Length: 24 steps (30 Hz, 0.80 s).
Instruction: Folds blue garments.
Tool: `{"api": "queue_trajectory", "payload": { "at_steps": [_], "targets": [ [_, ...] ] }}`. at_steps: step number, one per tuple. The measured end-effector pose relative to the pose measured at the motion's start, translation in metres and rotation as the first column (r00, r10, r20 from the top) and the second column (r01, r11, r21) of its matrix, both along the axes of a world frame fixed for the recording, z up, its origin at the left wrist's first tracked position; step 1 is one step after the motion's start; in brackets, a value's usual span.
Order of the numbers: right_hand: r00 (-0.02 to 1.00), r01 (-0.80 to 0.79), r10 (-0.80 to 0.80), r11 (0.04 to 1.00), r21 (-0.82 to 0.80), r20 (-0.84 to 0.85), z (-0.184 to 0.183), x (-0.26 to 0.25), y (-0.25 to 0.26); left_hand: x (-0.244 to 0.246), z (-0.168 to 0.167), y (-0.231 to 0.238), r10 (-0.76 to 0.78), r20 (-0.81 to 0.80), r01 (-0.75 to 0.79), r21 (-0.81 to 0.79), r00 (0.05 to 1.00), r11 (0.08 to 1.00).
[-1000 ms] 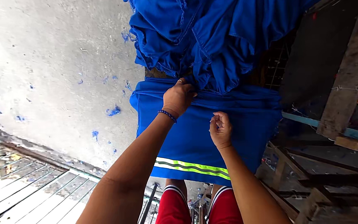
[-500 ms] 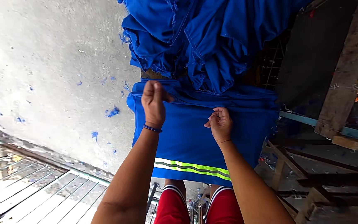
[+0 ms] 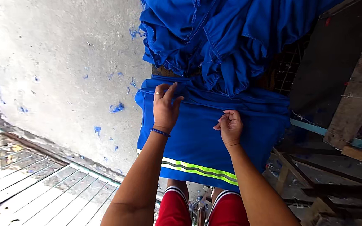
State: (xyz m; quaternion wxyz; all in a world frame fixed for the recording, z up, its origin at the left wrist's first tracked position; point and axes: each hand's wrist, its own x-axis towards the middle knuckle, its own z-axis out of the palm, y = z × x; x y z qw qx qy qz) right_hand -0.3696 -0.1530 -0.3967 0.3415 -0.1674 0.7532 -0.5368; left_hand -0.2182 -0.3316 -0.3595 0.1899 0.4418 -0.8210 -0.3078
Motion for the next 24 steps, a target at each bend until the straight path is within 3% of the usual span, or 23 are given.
{"api": "queue_trajectory", "payload": {
  "at_steps": [3,8,12,14,16,18,24],
  "targets": [
    [1.000,0.008,-0.007,1.000,0.008,-0.030,-0.001,0.002,0.000,-0.010,-0.003,-0.012,-0.092,0.086,0.092,0.004,0.992,0.996],
    [0.996,-0.038,0.026,0.991,-0.131,-0.091,0.004,0.013,0.000,0.000,0.000,-0.009,-0.047,-0.093,0.047,0.003,0.995,0.999],
    [0.954,-0.215,0.256,0.946,-0.241,0.156,0.033,0.036,-0.027,0.004,-0.005,-0.006,-0.110,-0.242,0.099,-0.054,0.964,0.994],
    [0.920,-0.235,0.295,0.942,-0.238,0.258,0.033,0.045,-0.044,0.003,-0.005,-0.009,-0.159,-0.179,0.155,-0.036,0.971,0.987],
    [0.899,-0.191,0.256,0.959,-0.207,0.355,0.023,0.047,-0.057,0.002,-0.005,-0.016,-0.187,-0.025,0.187,0.016,0.982,0.982],
    [0.878,-0.108,0.173,0.980,-0.168,0.446,0.012,0.044,-0.063,-0.001,-0.007,-0.021,-0.187,0.045,0.189,-0.033,0.981,0.981],
    [0.813,-0.041,0.118,0.988,-0.147,0.571,0.013,0.037,-0.065,0.007,-0.004,-0.002,-0.379,-0.167,0.357,-0.146,0.910,0.923]
  ]
}}
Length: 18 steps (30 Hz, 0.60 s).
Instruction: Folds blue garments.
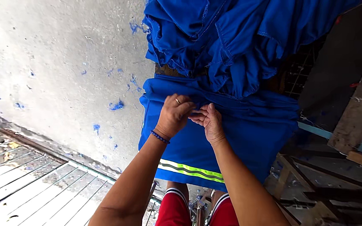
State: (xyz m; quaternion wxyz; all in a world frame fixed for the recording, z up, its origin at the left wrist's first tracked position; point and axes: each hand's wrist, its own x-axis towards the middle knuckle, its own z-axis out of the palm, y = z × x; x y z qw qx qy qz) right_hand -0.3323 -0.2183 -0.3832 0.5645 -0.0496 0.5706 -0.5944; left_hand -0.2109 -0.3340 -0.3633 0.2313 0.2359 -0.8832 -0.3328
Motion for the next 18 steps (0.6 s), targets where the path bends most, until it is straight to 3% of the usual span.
{"api": "queue_trajectory", "payload": {
  "at_steps": [3,5,8,10,14,18],
  "targets": [
    [0.994,0.095,-0.092,0.993,0.074,-0.054,0.003,0.008,-0.007,0.005,-0.003,0.011,-0.074,-0.031,0.079,0.181,0.997,0.980],
    [0.988,0.136,-0.127,0.985,0.106,-0.092,0.002,0.014,-0.011,0.003,-0.002,0.006,-0.010,0.051,-0.003,0.251,0.999,0.968],
    [0.982,0.140,-0.125,0.985,0.103,-0.140,0.000,0.020,-0.010,-0.012,0.007,-0.012,0.119,0.388,-0.189,0.146,0.914,0.971],
    [0.981,0.138,-0.124,0.987,0.088,-0.151,0.000,0.021,-0.007,-0.017,0.005,-0.021,0.185,0.478,-0.222,0.020,0.859,0.975],
    [0.986,0.135,-0.120,0.982,0.133,-0.118,0.002,0.020,-0.008,0.000,0.000,-0.021,0.231,0.368,-0.157,-0.219,0.901,0.963],
    [0.982,0.164,-0.148,0.976,0.142,-0.119,0.003,0.021,-0.009,0.009,0.004,-0.015,0.145,0.280,-0.086,-0.214,0.949,0.973]
  ]
}}
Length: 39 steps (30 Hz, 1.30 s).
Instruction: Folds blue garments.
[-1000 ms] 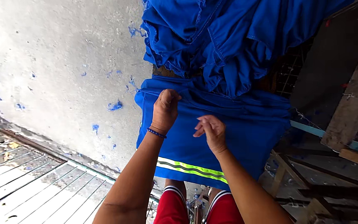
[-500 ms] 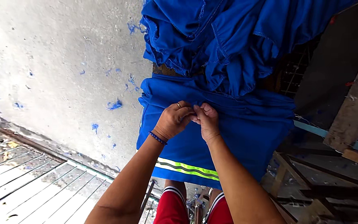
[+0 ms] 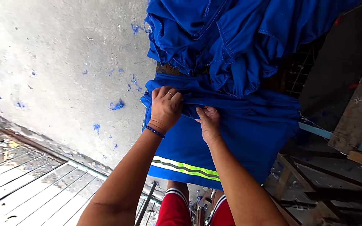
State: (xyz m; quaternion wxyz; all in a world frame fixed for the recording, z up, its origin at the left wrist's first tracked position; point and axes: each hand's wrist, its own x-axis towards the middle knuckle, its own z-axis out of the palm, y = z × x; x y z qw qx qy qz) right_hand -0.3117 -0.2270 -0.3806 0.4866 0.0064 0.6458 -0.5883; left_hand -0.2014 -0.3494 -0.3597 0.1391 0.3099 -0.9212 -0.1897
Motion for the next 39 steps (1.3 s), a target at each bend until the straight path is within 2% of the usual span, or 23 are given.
{"api": "queue_trajectory", "payload": {
  "at_steps": [2,5,9,13,15,17,19,24,27,29,33,36,39],
  "targets": [
    [1.000,-0.010,0.010,1.000,-0.022,-0.013,-0.002,0.000,0.000,-0.008,0.005,-0.003,-0.052,0.013,0.050,0.132,0.999,0.990],
    [0.999,-0.032,0.031,0.999,-0.038,-0.022,-0.003,-0.001,0.001,-0.025,0.016,-0.014,-0.105,0.103,0.051,0.429,0.989,0.902],
    [1.000,-0.023,0.022,0.998,-0.053,-0.021,-0.004,0.001,0.003,-0.035,0.019,-0.028,-0.196,0.130,0.093,0.553,0.972,0.828],
    [1.000,0.022,-0.022,0.996,-0.087,0.006,-0.005,0.001,0.002,-0.032,0.020,-0.022,-0.243,0.003,0.221,0.408,0.970,0.886],
    [1.000,-0.017,0.017,0.997,-0.076,-0.001,-0.005,0.000,0.002,-0.032,0.016,-0.022,-0.162,-0.061,0.172,0.428,0.985,0.887],
    [0.997,-0.068,0.067,0.997,-0.044,-0.025,-0.004,-0.002,0.001,-0.040,0.015,-0.025,-0.075,0.005,0.063,0.493,0.997,0.868],
    [0.995,-0.088,0.086,0.995,-0.043,-0.046,-0.005,-0.002,0.002,-0.047,0.012,-0.025,-0.053,0.073,0.008,0.510,0.996,0.860],
    [0.998,-0.041,0.040,0.998,-0.037,-0.041,-0.006,0.000,0.001,-0.025,0.001,-0.011,-0.110,-0.116,0.139,0.284,0.987,0.949],
    [0.996,-0.059,0.055,0.997,-0.054,-0.075,-0.007,0.000,0.002,-0.022,-0.002,-0.010,-0.138,-0.174,0.185,0.293,0.975,0.938],
    [0.995,-0.064,0.059,0.996,-0.064,-0.082,-0.009,0.001,0.001,-0.032,-0.005,-0.018,-0.148,-0.152,0.191,0.330,0.977,0.924],
    [0.998,-0.051,0.057,0.987,-0.155,0.035,-0.003,-0.002,0.003,-0.061,-0.013,-0.034,-0.091,0.037,0.071,0.362,0.995,0.930],
    [0.979,-0.154,0.179,0.964,-0.215,0.098,-0.001,-0.012,0.006,-0.071,-0.013,-0.032,0.011,0.125,-0.040,0.233,0.992,0.972],
    [0.953,-0.213,0.257,0.945,-0.248,0.160,0.001,-0.020,0.005,-0.056,-0.005,-0.015,0.172,0.012,-0.172,0.116,0.985,0.978]
  ]
}}
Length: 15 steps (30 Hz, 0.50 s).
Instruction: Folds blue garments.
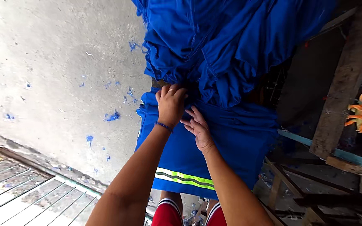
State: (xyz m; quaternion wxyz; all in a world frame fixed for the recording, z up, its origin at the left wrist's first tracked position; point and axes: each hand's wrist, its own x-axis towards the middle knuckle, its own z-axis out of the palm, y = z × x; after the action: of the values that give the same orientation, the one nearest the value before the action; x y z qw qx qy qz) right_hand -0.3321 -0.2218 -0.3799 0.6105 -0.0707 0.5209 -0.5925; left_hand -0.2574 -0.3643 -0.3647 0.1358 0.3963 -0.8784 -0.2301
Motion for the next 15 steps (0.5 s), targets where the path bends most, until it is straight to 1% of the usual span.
{"api": "queue_trajectory", "payload": {
  "at_steps": [2,3,5,7,8,9,10,11,12,13,15],
  "targets": [
    [0.998,-0.056,0.057,0.997,0.055,-0.018,0.013,-0.008,-0.004,0.019,0.010,0.022,0.086,-0.119,-0.086,0.008,0.989,0.996],
    [0.994,-0.075,0.081,0.993,0.094,-0.067,0.022,-0.011,-0.004,0.031,0.014,0.036,0.105,-0.127,-0.103,0.021,0.986,0.994],
    [0.963,-0.116,0.151,0.980,0.162,-0.224,0.033,-0.017,0.003,0.057,0.019,0.069,0.113,-0.077,-0.107,0.072,0.991,0.992],
    [0.878,-0.195,0.273,0.954,0.227,-0.393,0.038,-0.023,0.024,0.080,0.036,0.100,0.094,0.071,-0.108,0.234,0.993,0.966],
    [0.823,-0.243,0.347,0.931,0.273,-0.449,0.042,-0.027,0.038,0.090,0.047,0.113,0.052,0.177,-0.114,0.364,0.983,0.925],
    [0.770,-0.289,0.420,0.901,0.324,-0.481,0.048,-0.029,0.052,0.100,0.059,0.124,-0.026,0.294,-0.137,0.519,0.956,0.844],
    [0.716,-0.330,0.489,0.866,0.375,-0.499,0.057,-0.031,0.068,0.110,0.068,0.134,-0.120,0.385,-0.175,0.647,0.915,0.742],
    [0.665,-0.363,0.548,0.831,0.421,-0.507,0.067,-0.033,0.084,0.121,0.075,0.148,-0.200,0.434,-0.220,0.739,0.878,0.637],
    [0.619,-0.392,0.600,0.795,0.463,-0.506,0.079,-0.034,0.100,0.133,0.084,0.163,-0.254,0.461,-0.265,0.792,0.850,0.551],
    [0.573,-0.417,0.650,0.756,0.505,-0.499,0.092,-0.035,0.115,0.147,0.091,0.179,-0.284,0.474,-0.293,0.816,0.834,0.499],
    [0.473,-0.474,0.752,0.656,0.588,-0.458,0.122,-0.038,0.142,0.179,0.104,0.206,-0.310,0.479,-0.331,0.843,0.821,0.424]
  ]
}}
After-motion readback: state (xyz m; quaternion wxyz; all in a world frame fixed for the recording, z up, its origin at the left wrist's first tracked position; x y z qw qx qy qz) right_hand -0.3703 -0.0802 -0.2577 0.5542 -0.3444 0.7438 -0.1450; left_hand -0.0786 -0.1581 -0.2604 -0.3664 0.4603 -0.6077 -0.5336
